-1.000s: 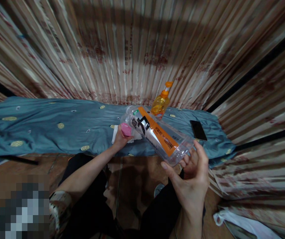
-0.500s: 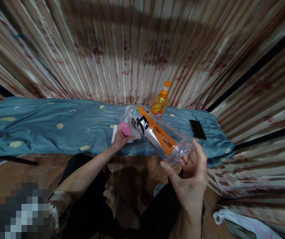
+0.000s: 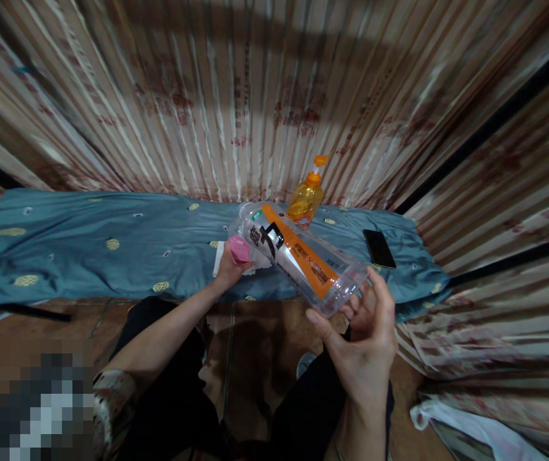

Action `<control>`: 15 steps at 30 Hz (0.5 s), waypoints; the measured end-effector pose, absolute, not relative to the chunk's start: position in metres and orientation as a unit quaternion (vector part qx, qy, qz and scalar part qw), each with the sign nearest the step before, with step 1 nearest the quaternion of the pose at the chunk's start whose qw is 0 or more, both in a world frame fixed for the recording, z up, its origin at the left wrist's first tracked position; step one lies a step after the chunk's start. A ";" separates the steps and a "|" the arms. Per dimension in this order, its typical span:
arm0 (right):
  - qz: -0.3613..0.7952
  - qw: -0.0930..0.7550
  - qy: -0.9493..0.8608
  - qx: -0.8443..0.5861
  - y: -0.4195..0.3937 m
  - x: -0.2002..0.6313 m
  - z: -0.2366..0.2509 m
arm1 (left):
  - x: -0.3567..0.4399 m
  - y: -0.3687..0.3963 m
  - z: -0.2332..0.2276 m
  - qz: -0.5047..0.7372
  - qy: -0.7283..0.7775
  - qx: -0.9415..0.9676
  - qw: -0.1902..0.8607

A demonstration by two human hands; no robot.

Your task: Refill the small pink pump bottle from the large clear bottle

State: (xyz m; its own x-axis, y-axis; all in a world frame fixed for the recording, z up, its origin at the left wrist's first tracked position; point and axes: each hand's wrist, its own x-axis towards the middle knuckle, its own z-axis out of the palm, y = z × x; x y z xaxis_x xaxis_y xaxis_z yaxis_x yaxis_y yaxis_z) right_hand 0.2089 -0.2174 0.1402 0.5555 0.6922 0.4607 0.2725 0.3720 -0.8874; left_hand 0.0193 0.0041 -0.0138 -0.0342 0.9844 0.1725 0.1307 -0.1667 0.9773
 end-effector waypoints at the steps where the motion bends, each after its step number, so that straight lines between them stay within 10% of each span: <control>1: 0.153 0.697 -0.445 -0.542 -0.218 0.209 0.140 | 0.019 0.004 -0.015 0.520 0.497 0.561 0.409; 15: 0.143 0.687 -0.446 -0.556 -0.217 0.208 0.141 | 0.020 0.005 -0.012 0.523 0.500 0.559 0.404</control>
State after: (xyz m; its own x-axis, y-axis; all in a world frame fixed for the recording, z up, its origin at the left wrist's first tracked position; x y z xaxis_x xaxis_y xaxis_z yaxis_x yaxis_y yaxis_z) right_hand 0.2083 -0.2169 0.1407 0.5621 0.6919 0.4531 0.2987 0.3410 -0.8913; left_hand 0.0201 0.0051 -0.0120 -0.0481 0.9823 0.1811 0.1366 -0.1732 0.9754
